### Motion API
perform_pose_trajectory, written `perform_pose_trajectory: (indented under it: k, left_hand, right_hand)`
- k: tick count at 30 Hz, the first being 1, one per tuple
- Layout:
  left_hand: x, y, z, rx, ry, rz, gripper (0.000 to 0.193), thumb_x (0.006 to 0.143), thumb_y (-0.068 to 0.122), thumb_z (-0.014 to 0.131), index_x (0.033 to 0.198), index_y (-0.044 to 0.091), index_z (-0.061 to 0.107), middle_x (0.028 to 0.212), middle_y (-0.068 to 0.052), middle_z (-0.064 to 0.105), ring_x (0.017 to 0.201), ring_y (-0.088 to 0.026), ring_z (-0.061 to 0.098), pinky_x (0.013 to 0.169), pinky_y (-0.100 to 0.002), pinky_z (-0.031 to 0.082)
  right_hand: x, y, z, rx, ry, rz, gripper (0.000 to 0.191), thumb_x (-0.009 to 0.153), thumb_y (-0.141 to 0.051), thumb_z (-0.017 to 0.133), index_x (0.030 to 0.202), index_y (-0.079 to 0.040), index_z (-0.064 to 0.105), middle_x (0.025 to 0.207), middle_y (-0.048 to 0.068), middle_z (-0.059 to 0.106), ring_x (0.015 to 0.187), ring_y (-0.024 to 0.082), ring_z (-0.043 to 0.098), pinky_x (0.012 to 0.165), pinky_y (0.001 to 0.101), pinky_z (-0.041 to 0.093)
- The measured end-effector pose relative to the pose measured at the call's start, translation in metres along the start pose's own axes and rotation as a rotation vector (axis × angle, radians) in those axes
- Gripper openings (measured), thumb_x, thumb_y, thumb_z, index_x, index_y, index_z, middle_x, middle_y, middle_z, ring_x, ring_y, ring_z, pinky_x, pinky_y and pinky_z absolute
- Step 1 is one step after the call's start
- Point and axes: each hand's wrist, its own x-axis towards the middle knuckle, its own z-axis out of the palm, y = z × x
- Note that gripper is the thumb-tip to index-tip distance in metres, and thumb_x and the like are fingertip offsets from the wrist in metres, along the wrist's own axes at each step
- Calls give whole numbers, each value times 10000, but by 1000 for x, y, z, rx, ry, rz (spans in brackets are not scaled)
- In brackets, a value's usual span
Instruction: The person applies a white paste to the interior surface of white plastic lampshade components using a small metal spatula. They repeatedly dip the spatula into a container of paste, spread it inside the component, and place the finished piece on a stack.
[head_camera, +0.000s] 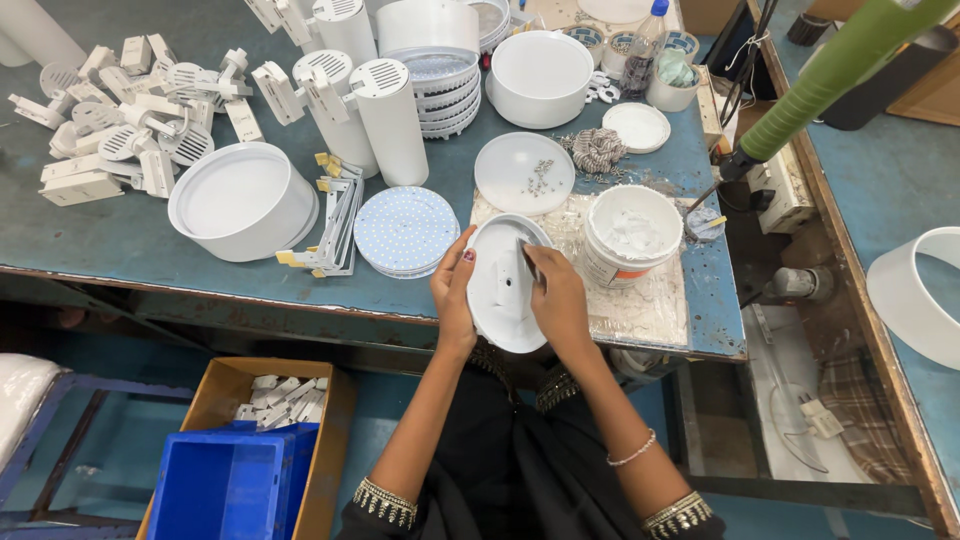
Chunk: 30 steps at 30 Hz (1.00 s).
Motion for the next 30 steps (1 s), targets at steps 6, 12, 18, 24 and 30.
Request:
perform_pose_trajectory:
  k: [6,12,18,24,30]
  left_hand:
    - [-1,0,-1,-27,40,8,455,1047,195,582,1422,-63,579,1236,-166,707,1022,-134,685,882,-271,563]
    - [2,-3,-6,15,26,27,468,1033,207,589,1421,-54,581,1231,-175,711,1021,-150,685,883,-287,562]
    - [3,-1,-8,31,4,33,473,1036,203,594,1437,-47,566,1252,-163,701,1045,-138,676,906,-275,550]
    - [4,-1,-5,20,15,40,476,1037,207,586,1432,-58,562,1283,-160,690,1093,-144,668,947,-278,541]
    - [5,-9,-11,-10,-18,43,469,1036,192,586,1430,-61,556,1290,-139,682,1095,-127,656,956,-269,535]
  right_hand:
    - [-28,-2,-18,-114,-80,-72,414,808,151,546,1145,-21,713,1142,179,706,1068,390,660,958,440,508]
    - [-50,-14,-35,26,-211,41,354,853,111,531,1105,-37,730,1094,177,732,987,350,703,904,402,540]
    - [-17,-1,-19,-38,-108,86,329,882,84,543,1148,-19,708,1132,185,722,974,371,700,870,425,529]
    - [-58,-32,-19,-124,-175,275,293,886,13,579,1145,-28,709,1101,205,708,977,401,689,873,438,524]
    - [-37,-52,-18,241,-293,383,288,896,1,584,1152,-39,711,959,171,759,899,346,747,822,412,567]
